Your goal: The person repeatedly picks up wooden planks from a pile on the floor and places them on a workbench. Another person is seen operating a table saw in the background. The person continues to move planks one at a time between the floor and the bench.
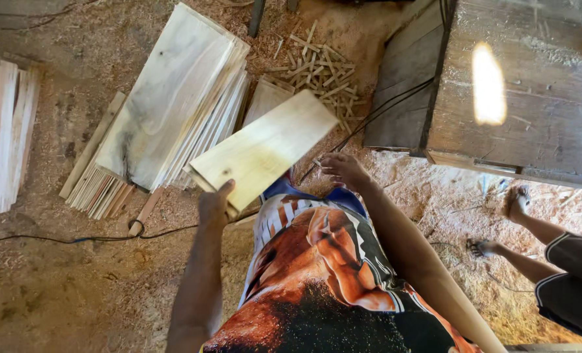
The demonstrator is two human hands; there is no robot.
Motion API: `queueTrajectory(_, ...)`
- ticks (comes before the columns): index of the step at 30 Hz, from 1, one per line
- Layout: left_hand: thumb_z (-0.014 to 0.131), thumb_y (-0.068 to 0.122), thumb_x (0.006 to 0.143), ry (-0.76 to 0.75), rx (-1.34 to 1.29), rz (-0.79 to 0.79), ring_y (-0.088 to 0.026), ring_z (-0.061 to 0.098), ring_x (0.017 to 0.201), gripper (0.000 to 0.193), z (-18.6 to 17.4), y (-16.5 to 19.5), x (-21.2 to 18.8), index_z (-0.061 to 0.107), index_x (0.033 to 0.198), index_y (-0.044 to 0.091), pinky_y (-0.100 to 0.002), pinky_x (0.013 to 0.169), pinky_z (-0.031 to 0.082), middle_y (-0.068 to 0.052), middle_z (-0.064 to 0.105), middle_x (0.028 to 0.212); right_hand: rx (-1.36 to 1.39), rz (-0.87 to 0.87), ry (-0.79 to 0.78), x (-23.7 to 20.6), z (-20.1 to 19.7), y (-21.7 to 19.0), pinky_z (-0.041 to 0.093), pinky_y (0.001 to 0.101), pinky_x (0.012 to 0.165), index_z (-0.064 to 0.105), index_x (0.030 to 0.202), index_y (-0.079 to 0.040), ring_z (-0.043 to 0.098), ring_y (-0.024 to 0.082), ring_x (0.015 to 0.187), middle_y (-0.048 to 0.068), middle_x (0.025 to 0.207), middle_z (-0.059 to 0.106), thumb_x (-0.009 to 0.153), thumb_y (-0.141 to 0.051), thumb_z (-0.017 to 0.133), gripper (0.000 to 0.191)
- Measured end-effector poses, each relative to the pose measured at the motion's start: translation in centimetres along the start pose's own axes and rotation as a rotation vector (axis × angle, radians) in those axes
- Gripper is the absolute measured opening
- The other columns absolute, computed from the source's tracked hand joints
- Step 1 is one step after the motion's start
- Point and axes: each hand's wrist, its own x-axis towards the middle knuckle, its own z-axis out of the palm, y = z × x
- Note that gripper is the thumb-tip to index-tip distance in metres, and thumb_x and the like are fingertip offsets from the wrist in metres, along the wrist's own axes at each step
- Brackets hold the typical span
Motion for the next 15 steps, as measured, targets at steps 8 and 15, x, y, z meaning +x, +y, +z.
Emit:
queueTrajectory(8, 0.080, 0.016, 0.084, 0.203, -0.189, -0.162, -0.036, 0.075, 0.093, 0.056, 7.6, 4.1, 6.6, 0.056, 0.123, -0.017, -0.038, 0.074, 0.068, -0.027, 0.067, 0.116, -0.140, -0.006, 0.328, -4.9, -4.8, 7.3, 0.054, 0.0305, 0.066, 0.070, 0.106, -0.005, 0.066, 0.015, 0.082, 0.004, 0.090, 0.070, 0.097, -0.028, 0.065, 0.026)
queueTrajectory(15, 0.085, 0.022, 0.080, 0.256, -0.294, -0.258, -0.029, 0.071, 0.084, 0.060, 13.6, 7.0, 10.6, 0.059, 0.120, -0.013, -0.041, 0.067, 0.061, -0.021, 0.070, 0.112, 0.001, 0.363, 0.744, -16.2, -8.0, 16.7, 0.052, 0.0367, 0.069, 0.066, 0.109, -0.007, 0.070, 0.019, 0.092, 0.003, 0.096, 0.069, 0.096, -0.034, 0.064, 0.030)
